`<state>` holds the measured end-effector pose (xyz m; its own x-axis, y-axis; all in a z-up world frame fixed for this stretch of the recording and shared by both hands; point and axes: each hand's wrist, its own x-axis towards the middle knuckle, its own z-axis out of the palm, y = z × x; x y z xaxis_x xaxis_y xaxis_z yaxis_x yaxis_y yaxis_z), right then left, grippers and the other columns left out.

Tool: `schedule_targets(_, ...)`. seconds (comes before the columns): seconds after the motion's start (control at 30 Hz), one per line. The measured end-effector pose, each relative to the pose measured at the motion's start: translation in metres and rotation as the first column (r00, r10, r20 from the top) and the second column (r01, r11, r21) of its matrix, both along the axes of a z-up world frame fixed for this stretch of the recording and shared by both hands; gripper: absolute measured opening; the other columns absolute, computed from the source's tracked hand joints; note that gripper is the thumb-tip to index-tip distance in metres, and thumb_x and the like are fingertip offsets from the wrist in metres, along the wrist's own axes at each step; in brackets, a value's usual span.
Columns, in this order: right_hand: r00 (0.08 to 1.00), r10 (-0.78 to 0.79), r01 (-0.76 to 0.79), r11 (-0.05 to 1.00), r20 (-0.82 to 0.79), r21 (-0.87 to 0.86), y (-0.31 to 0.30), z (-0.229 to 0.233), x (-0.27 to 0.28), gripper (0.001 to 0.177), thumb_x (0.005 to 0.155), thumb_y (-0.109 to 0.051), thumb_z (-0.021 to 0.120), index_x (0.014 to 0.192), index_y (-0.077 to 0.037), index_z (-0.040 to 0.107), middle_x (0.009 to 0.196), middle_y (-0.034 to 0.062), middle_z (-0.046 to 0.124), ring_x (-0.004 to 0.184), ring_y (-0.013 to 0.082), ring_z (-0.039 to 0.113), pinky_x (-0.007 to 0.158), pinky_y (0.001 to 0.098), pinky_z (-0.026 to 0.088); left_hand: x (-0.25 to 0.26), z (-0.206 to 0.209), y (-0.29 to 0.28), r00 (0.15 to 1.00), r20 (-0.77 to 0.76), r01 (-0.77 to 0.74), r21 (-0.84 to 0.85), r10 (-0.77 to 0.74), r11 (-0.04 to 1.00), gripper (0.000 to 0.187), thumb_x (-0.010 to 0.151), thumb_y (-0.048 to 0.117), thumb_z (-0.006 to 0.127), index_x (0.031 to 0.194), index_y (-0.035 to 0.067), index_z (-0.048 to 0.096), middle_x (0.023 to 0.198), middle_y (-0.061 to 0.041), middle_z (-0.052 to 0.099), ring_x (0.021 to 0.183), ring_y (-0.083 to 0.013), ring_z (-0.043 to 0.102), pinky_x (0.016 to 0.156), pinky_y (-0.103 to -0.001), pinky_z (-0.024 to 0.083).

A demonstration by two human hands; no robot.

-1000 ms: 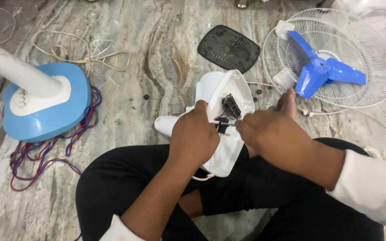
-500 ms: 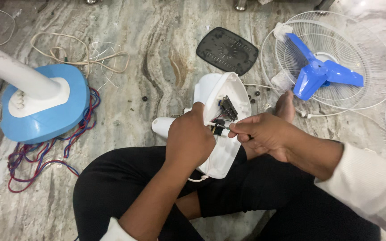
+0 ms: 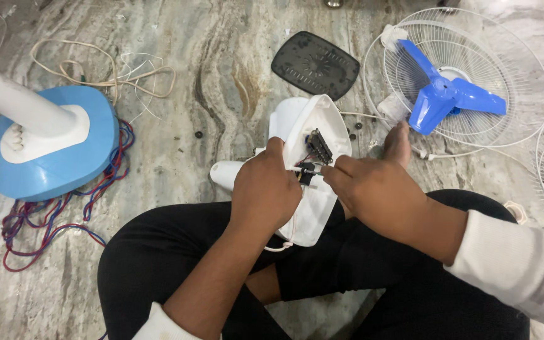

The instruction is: The person sits on the floor and uses a screwdriver to connect wires to a circuit board inside a white plastic housing. They then place a black vented cover over the housing and secure it with screws.

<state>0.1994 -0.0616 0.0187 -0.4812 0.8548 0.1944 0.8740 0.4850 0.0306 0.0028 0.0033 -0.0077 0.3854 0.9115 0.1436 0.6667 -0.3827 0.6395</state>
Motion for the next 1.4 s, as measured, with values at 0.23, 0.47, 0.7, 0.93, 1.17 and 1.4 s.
schedule_targets(0.23,0.992,0.102,-0.103,0.995,0.079,0.017,0.004,0.001,0.0,0.043,0.072,-0.015,0.068,0.111,0.0,0.068,0.087,0.0089,0.066,0.074,0.0252,0.069,0.064,0.039,0.055,0.001,0.004,0.001,1.0,0.011,-0.007,-0.051,0.008,0.999,0.024,0.078,0.007,0.062,0.1,-0.002,0.056,0.086,-0.026,0.069,0.085,-0.0439,0.068,0.08,-0.055,0.051)
schedule_targets(0.47,0.916,-0.383,0.332,0.891,-0.118,-0.31,0.013,-0.01,-0.008,0.032,0.098,-0.029,0.066,0.077,-0.007,0.074,0.062,0.008,0.07,0.063,0.0268,0.068,0.072,0.0411,0.053,0.002,0.011,0.0,0.999,0.02,-0.035,-0.106,0.037,0.994,0.032,0.072,0.002,0.065,0.102,-0.001,0.057,0.087,-0.024,0.07,0.09,-0.0431,0.068,0.082,-0.054,0.05)
schedule_targets(0.7,0.633,-0.637,0.218,0.691,-0.439,-0.689,0.031,-0.012,-0.009,0.023,0.089,-0.03,0.07,0.084,-0.009,0.08,0.074,0.0094,0.079,0.069,0.0219,0.074,0.068,0.0352,0.056,0.0,0.012,-0.004,0.997,0.015,-0.071,-0.104,0.073,0.992,0.038,0.072,0.005,0.069,0.109,0.0,0.059,0.092,-0.026,0.069,0.094,-0.0452,0.067,0.084,-0.054,0.05)
schedule_targets(0.93,0.996,0.075,-0.073,0.997,-0.051,0.034,0.007,0.001,-0.008,0.034,0.073,-0.015,0.069,0.105,-0.001,0.07,0.086,0.0127,0.07,0.075,0.031,0.071,0.071,0.0431,0.052,-0.003,0.005,-0.003,0.99,0.094,-0.091,-0.149,0.106,0.985,0.042,0.074,0.007,0.067,0.114,-0.001,0.058,0.091,-0.027,0.07,0.091,-0.044,0.068,0.083,-0.053,0.051)
schedule_targets(1.17,0.997,0.061,-0.057,0.995,0.039,-0.083,0.01,-0.006,0.0,0.034,0.075,-0.01,0.067,0.108,-0.002,0.066,0.08,0.0102,0.064,0.07,0.0293,0.069,0.062,0.042,0.054,-0.001,0.002,-0.001,0.993,0.081,-0.082,-0.11,0.091,0.991,0.035,0.076,0.008,0.062,0.109,-0.002,0.06,0.087,-0.027,0.07,0.089,-0.0444,0.068,0.083,-0.055,0.05)
schedule_targets(1.4,0.958,-0.168,0.127,0.975,-0.232,-0.181,0.02,-0.021,-0.003,0.019,0.092,-0.021,0.068,0.083,-0.005,0.073,0.072,0.0121,0.068,0.065,0.0333,0.068,0.062,0.0445,0.052,0.0,0.005,-0.002,0.996,0.042,-0.075,-0.162,0.083,0.984,0.033,0.076,0.006,0.061,0.108,-0.002,0.059,0.087,-0.026,0.07,0.088,-0.0426,0.069,0.082,-0.053,0.052)
